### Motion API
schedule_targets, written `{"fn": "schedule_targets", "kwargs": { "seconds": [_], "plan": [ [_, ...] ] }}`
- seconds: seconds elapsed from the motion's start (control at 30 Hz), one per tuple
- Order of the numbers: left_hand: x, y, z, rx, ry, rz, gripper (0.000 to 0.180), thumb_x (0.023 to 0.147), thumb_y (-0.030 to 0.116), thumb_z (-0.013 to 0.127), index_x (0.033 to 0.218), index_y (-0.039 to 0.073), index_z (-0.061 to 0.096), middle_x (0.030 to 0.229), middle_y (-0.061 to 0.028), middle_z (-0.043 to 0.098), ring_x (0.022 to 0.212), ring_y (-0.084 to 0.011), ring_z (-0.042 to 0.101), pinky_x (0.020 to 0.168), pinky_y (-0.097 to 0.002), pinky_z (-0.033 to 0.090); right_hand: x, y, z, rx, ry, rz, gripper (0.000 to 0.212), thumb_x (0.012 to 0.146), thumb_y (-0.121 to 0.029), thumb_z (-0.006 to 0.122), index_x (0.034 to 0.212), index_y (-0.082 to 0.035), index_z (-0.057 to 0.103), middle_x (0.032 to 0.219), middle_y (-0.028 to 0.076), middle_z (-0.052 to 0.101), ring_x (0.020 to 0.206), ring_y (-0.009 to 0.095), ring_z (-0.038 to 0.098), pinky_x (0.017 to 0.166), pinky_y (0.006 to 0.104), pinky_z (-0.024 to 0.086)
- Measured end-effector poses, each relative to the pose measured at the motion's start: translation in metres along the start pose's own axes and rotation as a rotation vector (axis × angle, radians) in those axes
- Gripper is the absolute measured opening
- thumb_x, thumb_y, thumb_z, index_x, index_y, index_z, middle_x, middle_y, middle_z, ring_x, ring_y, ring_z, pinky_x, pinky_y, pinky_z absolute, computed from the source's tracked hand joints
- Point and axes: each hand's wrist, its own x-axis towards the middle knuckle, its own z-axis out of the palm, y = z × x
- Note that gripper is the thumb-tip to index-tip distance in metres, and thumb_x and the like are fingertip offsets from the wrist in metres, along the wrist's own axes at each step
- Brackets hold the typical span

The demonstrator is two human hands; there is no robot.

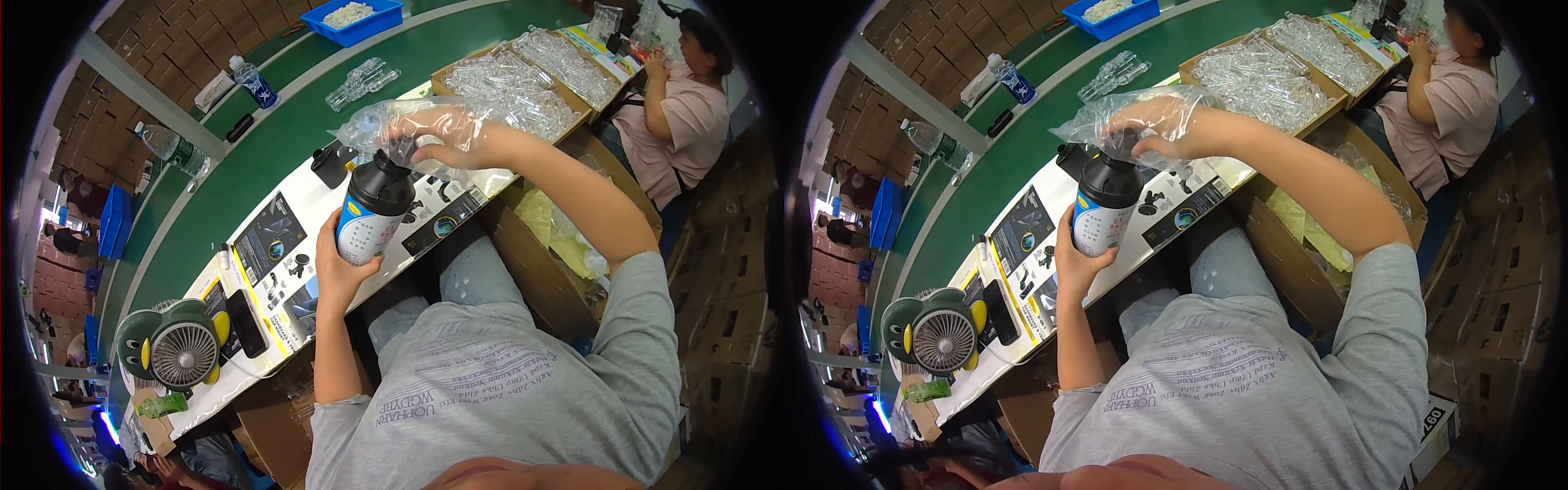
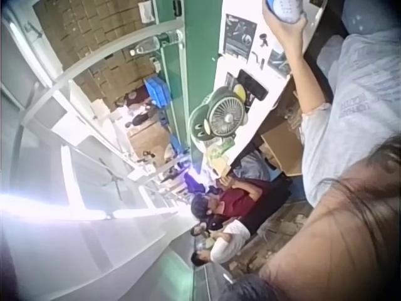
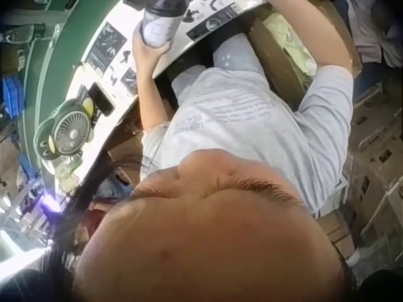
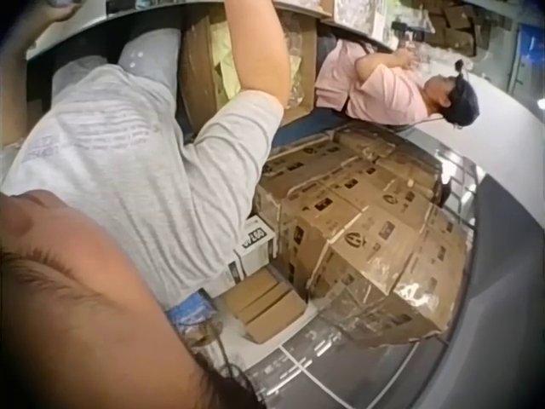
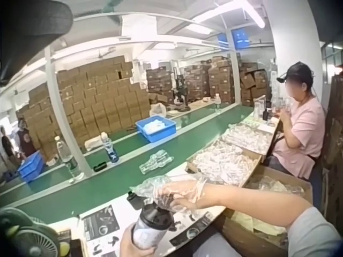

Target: Assembling black plastic bottles by attaching pump heads and packaging them into plastic bags on a factory assembly line.

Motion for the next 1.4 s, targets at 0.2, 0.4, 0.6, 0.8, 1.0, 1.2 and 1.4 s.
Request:
{"fn": "schedule_targets", "kwargs": {
  "seconds": [0.2,0.4,0.6,0.8,1.0,1.2,1.4],
  "plan": [
    [0.000,-0.004,-0.006,-0.083,-0.051,-0.033,0.092,0.048,0.016,0.081,0.129,0.002,0.040,0.111,-0.0153,0.058,0.100,-0.0243,0.058,0.090,-0.0355,0.045,0.001,-0.008,-0.003,0.110,-0.010,0.034,0.048,0.078,0.003,0.061,0.123,-0.010,0.052,0.121,0.013,0.057,0.111,0.028,0.056,0.095,0.0351,0.045],
    [0.003,0.005,-0.013,-0.178,-0.114,-0.069,0.090,0.049,0.011,0.081,0.129,0.002,0.042,0.118,-0.0151,0.054,0.107,-0.0243,0.055,0.094,-0.0356,0.044,0.004,-0.007,-0.012,0.088,-0.051,0.014,0.049,0.080,-0.001,0.061,0.126,-0.012,0.051,0.126,0.011,0.055,0.116,0.026,0.052,0.098,0.0349,0.043],
    [0.003,0.008,-0.007,-0.002,0.047,0.009,0.087,0.050,0.010,0.080,0.128,0.003,0.043,0.117,-0.0146,0.053,0.109,-0.0284,0.052,0.095,-0.0381,0.042,0.005,-0.005,-0.006,0.073,-0.004,0.092,0.045,0.084,-0.016,0.061,0.128,-0.013,0.050,0.127,0.010,0.055,0.117,0.028,0.052,0.100,0.0391,0.040],
    [0.005,0.013,0.002,0.197,0.232,0.137,0.086,0.049,0.008,0.080,0.127,0.003,0.043,0.118,-0.0156,0.052,0.110,-0.0321,0.050,0.094,-0.0405,0.041,0.010,-0.024,0.002,-0.339,0.077,0.386,0.047,0.091,-0.042,0.049,0.125,-0.011,0.052,0.117,0.017,0.059,0.110,0.034,0.055,0.095,0.0421,0.042],
    [0.007,0.009,0.005,0.229,0.247,0.159,0.088,0.049,0.009,0.080,0.127,0.003,0.043,0.118,-0.0156,0.051,0.110,-0.0322,0.050,0.094,-0.0409,0.042,0.025,-0.031,0.002,-0.453,0.032,0.562,0.060,0.086,-0.060,0.046,0.116,-0.009,0.059,0.112,0.018,0.061,0.107,0.036,0.055,0.091,0.0411,0.043],
    [0.004,0.008,-0.004,0.008,0.095,-0.017,0.088,0.050,0.011,0.081,0.128,0.003,0.042,0.118,-0.0145,0.052,0.110,-0.0294,0.052,0.094,-0.0392,0.042,0.021,-0.022,-0.011,-0.200,-0.062,0.371,0.047,0.087,-0.039,0.059,0.126,-0.015,0.052,0.122,0.013,0.055,0.110,0.030,0.054,0.093,0.0394,0.044],
    [0.002,0.008,-0.011,-0.104,-0.015,-0.034,0.087,0.050,0.010,0.081,0.128,0.002,0.043,0.118,-0.0144,0.052,0.111,-0.0283,0.052,0.096,-0.0384,0.042,0.020,-0.014,-0.020,-0.010,-0.155,0.078,0.052,0.079,-0.010,0.067,0.127,-0.020,0.051,0.126,0.008,0.054,0.115,0.028,0.051,0.097,0.0381,0.044]
  ]
}}
